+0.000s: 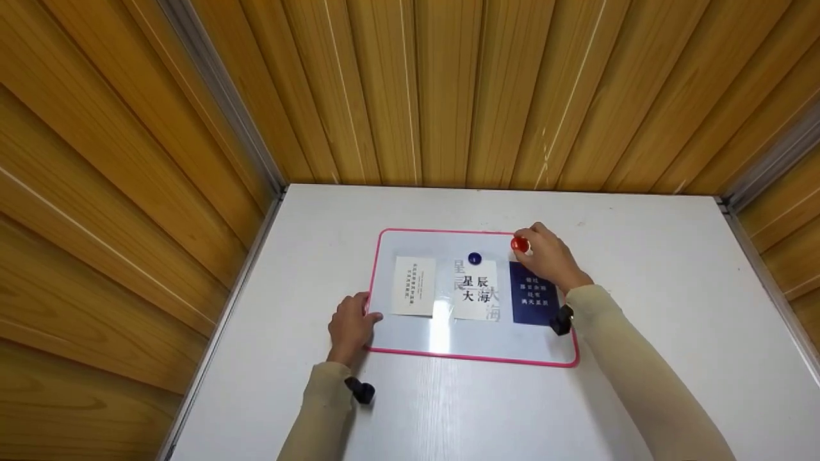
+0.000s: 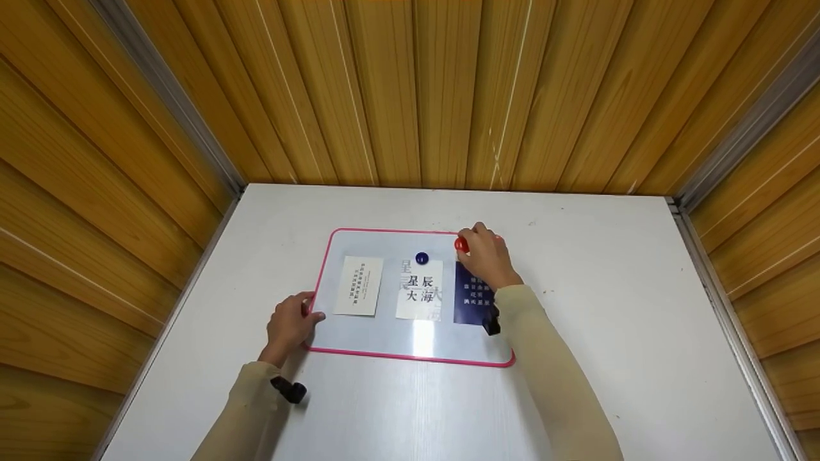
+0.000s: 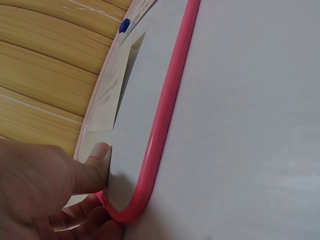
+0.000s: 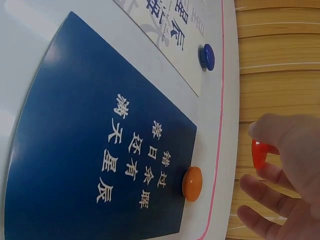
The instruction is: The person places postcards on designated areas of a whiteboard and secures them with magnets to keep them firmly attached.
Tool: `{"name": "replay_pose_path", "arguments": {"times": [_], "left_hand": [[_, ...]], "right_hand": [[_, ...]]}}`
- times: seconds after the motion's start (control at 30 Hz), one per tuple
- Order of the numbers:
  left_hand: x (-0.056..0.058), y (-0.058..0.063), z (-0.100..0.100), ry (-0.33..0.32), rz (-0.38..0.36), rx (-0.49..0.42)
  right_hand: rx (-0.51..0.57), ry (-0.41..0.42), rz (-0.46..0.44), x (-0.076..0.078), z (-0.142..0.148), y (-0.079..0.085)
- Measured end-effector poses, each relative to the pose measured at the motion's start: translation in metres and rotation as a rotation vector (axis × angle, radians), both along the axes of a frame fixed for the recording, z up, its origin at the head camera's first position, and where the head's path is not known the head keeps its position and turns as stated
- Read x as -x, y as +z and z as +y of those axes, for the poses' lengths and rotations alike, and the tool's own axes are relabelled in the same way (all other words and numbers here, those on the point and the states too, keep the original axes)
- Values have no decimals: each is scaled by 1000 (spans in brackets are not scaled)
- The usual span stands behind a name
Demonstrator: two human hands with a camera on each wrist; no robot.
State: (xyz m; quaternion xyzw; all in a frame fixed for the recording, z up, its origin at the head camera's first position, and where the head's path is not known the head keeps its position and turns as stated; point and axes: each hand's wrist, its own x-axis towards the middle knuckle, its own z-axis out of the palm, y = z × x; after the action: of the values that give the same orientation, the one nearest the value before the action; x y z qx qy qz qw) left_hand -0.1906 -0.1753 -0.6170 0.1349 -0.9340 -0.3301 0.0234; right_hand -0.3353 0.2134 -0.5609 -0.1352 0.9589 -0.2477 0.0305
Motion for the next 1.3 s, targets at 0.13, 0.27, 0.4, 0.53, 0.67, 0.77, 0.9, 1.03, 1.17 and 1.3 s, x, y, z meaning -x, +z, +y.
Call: {"name": "replay_pose_path", "arguments": {"times": [0.13, 0.27, 0.4, 0.53, 0.67, 0.77, 0.9, 1.03, 1.17, 1.3], "left_hand": [[0, -1, 0, -4, 8, -6], [0, -1, -1, -9, 20, -7], [0, -2, -1, -17, 27, -6], [0, -1, 0, -18, 27, -2], [-1, -1, 1, -19, 23, 11], [-1, -1, 3, -19, 22, 8], [-1, -2, 1, -24, 29, -1], [-1, -2, 1, -27, 31, 7], [0, -3, 2, -25, 29, 15], [-1, -2, 3, -29, 30, 4]], "right_hand": [[1, 18, 22, 0, -10, 0], [-4, 51, 52, 0, -21, 0], [-4, 80, 65, 1, -31, 0], [1, 99, 63, 2, -42, 0], [16, 112, 50, 2, -52, 0], [23, 118, 26, 2, -58, 1], [21, 134, 12, 3, -68, 0], [22, 161, 19, 5, -76, -3], [23, 188, 25, 5, -86, -7], [3, 201, 30, 5, -97, -9]]}}
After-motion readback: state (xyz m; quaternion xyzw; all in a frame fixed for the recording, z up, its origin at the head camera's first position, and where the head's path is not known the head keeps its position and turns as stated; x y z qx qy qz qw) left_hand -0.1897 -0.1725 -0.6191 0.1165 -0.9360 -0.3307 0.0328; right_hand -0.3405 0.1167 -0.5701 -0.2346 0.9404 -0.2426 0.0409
